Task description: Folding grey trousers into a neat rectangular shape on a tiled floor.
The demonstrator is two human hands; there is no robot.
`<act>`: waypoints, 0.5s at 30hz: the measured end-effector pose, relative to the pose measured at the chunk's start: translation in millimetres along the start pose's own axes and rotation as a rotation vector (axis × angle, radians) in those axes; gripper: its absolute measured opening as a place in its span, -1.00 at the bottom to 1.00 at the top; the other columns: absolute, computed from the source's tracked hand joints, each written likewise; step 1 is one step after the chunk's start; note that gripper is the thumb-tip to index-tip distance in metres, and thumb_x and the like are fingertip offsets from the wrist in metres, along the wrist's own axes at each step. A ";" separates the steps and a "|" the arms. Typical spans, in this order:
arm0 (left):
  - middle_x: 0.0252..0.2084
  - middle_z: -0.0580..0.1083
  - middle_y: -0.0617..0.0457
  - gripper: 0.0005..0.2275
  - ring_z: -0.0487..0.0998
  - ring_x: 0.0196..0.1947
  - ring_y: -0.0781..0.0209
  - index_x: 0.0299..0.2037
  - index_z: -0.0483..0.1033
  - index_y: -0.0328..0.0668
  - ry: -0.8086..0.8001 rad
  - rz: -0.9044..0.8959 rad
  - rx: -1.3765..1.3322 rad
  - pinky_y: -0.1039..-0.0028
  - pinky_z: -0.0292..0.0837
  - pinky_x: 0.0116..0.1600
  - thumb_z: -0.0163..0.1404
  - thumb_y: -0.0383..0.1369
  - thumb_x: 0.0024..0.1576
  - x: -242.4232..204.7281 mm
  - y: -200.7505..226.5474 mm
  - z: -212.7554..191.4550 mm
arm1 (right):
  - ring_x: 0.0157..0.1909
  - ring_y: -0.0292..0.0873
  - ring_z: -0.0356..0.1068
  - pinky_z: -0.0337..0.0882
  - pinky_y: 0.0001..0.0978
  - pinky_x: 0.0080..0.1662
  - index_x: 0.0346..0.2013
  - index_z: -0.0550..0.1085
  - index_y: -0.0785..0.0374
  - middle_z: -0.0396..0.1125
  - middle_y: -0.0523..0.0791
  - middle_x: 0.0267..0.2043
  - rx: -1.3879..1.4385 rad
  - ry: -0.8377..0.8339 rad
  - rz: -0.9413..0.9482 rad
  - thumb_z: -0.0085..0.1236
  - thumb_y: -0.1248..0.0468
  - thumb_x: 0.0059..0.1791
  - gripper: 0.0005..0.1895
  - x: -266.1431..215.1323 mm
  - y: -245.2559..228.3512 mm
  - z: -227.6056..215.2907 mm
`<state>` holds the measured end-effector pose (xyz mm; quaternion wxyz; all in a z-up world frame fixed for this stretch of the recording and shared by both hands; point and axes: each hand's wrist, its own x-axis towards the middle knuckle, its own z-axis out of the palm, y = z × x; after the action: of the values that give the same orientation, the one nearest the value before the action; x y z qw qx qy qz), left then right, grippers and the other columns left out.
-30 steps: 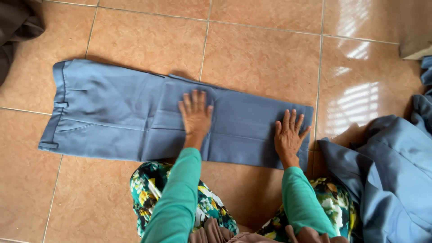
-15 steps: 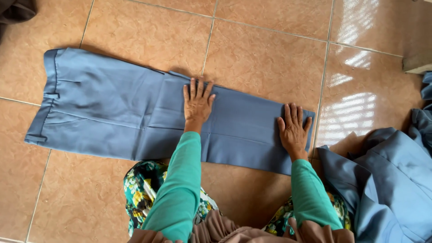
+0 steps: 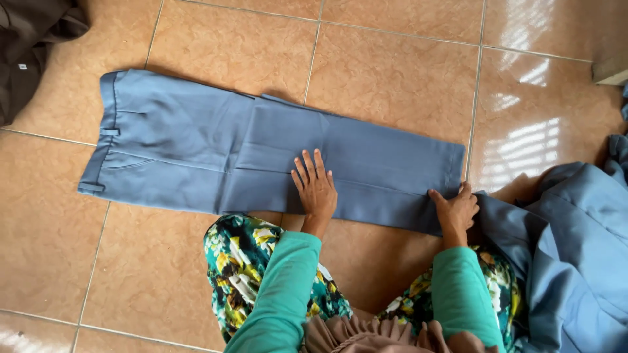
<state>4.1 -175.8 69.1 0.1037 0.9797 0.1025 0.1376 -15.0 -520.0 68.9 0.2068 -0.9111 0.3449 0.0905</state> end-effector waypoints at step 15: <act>0.51 -0.02 -0.36 -0.43 -0.05 0.48 -0.45 0.46 0.07 -0.24 -0.202 0.111 -0.235 -0.13 -0.13 0.47 -0.27 -0.05 0.33 -56.7 66.0 7.3 | -0.07 -0.19 0.45 0.45 -0.53 -0.06 0.21 0.40 0.28 0.42 0.01 0.02 1.127 -0.202 -0.042 0.20 0.15 0.02 -0.50 -87.8 -52.9 -195.7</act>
<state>-35.8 -253.2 63.4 0.2197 0.9738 0.0203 0.0551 -40.9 -518.3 288.3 0.6943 -0.6538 0.3000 -0.0250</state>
